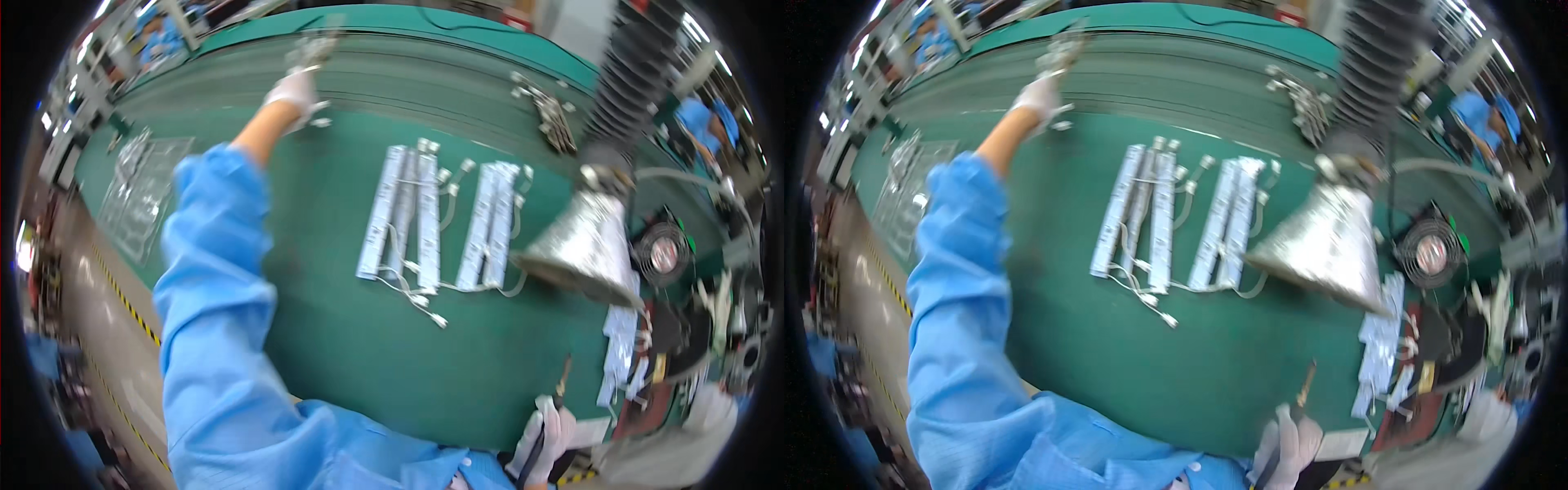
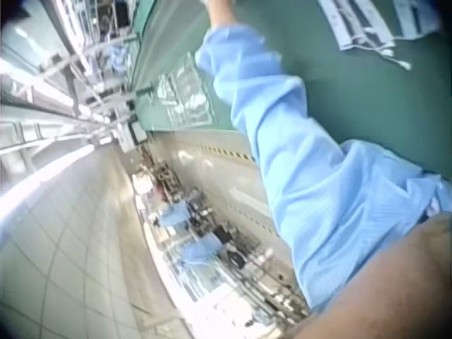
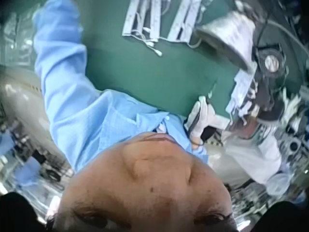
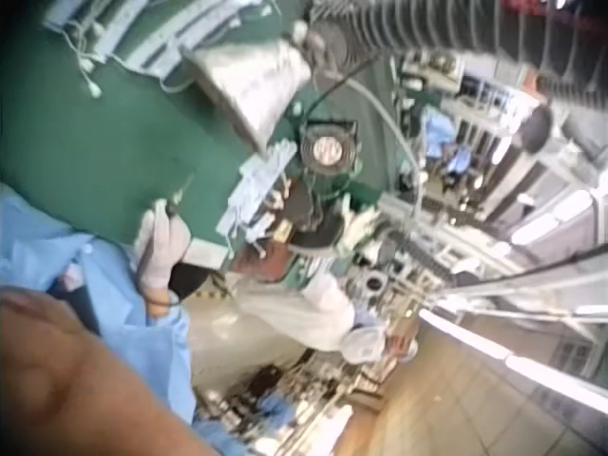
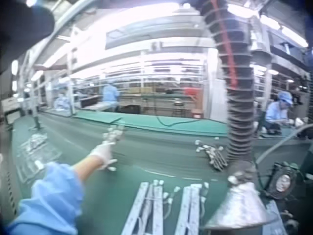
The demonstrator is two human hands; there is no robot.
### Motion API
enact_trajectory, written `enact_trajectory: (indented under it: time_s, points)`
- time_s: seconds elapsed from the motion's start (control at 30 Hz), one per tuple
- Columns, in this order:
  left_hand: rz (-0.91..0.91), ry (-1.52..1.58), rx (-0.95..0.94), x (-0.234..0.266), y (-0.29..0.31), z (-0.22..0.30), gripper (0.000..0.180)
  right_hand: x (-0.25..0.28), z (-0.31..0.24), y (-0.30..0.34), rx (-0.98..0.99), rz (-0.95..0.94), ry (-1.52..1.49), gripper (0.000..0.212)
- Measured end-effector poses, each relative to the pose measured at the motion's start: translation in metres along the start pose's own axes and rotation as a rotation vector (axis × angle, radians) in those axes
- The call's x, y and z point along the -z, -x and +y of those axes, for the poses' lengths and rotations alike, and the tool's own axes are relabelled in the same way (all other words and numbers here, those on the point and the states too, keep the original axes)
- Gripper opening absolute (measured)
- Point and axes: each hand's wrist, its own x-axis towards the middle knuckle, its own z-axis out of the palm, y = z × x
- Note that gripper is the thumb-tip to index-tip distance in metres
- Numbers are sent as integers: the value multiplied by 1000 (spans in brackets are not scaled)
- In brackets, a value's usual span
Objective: Soldering wires and components onto small printed circuit boards on an assembly line.
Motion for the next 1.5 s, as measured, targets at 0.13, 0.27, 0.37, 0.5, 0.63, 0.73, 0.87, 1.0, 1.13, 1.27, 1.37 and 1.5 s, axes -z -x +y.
enact_trajectory:
  time_s: [0.13,0.27,0.37,0.5,0.63,0.73,0.87,1.0,1.13,1.27,1.37,1.5]
  points:
    - [79,5,200,-14,-39,16,52,8,-20,-20,44,-95,-29,27]
    - [16,-14,140,-54,-51,40,70,5,-21,-21,44,-83,-4,24]
    - [-255,766,97,-47,-67,38,66,2,-20,-19,31,-21,35,24]
    - [360,872,-150,-46,-65,-23,49,8,-23,-25,-51,-31,-69,22]
    - [378,359,-1,-19,-11,-41,44,6,-4,-7,-12,-18,-46,20]
    - [98,74,-234,-12,84,-2,35,9,3,-7,62,5,-69,30]
    - [47,337,-404,-18,172,33,29,9,14,7,144,147,-95,35]
    - [206,222,-337,-45,220,56,32,44,17,7,-76,129,-359,11]
    - [219,324,-255,-49,218,42,32,97,47,33,-357,545,-272,14]
    - [275,174,-338,-55,218,47,32,149,120,34,-771,819,-368,26]
    - [282,94,-343,-66,205,33,34,159,187,26,-789,683,-129,23]
    - [262,105,-276,-53,213,55,34,141,286,40,-242,303,822,30]
